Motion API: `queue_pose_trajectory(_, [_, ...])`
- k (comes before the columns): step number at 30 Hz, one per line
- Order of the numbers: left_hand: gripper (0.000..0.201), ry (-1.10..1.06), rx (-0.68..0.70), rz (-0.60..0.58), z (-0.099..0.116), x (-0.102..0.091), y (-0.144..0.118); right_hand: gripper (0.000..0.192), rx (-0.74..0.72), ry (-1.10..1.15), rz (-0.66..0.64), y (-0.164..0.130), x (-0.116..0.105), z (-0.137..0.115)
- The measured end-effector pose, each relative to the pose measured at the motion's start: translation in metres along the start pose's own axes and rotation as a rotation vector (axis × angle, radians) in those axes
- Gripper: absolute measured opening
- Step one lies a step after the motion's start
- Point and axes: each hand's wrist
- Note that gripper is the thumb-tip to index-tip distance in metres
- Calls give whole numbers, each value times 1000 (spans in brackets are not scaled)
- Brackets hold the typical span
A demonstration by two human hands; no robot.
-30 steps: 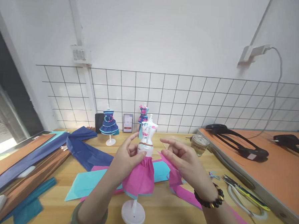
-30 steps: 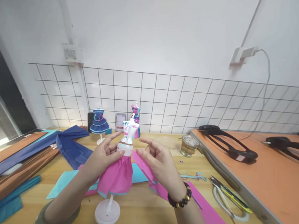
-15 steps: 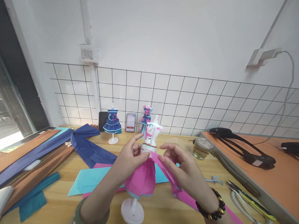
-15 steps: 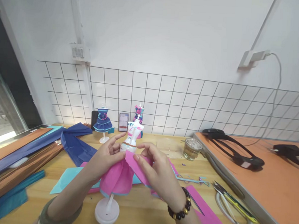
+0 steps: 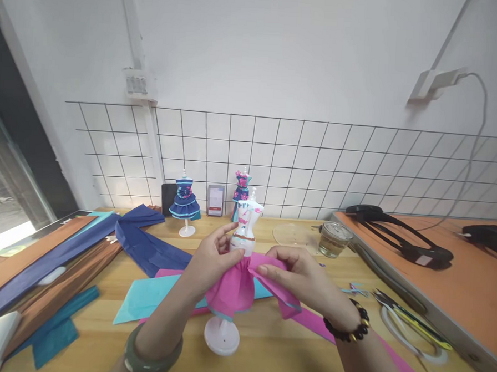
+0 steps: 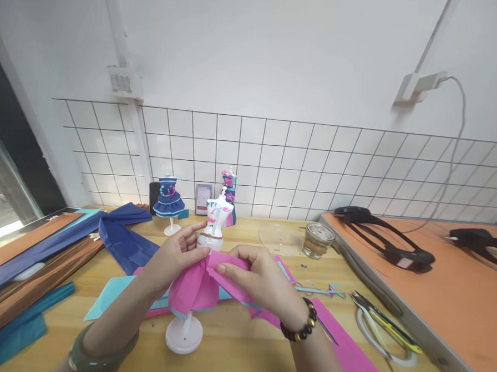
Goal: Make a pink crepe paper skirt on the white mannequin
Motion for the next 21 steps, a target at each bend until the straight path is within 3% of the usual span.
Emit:
queue_pose_trajectory(2, [63,11,-7,11,2,-1,0,28,108,139,-89,0,0,2])
queue_pose_trajectory(4, [63,37,-16,20,4,-2,0,23,120,201,-107,1,1,4])
queue_pose_trajectory(7, [62,71,-33,16,5,-1,-2,19,51,155,-47,3,2,3])
queue_pose_trajectory(11, [60,59,-42,-21,6,2,-3,27,-48,91,16,5,4,2])
queue_pose_trajectory(21, [59,45,-50,-43,3,6,-3,35,-145,-9,32,3,5,0])
Point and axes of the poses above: each hand's wrist, its own y-axis towards the middle knuckle, its own x-axis out of the palm, z = x × y, and after that the axes turned 5 degrees about y, right-handed
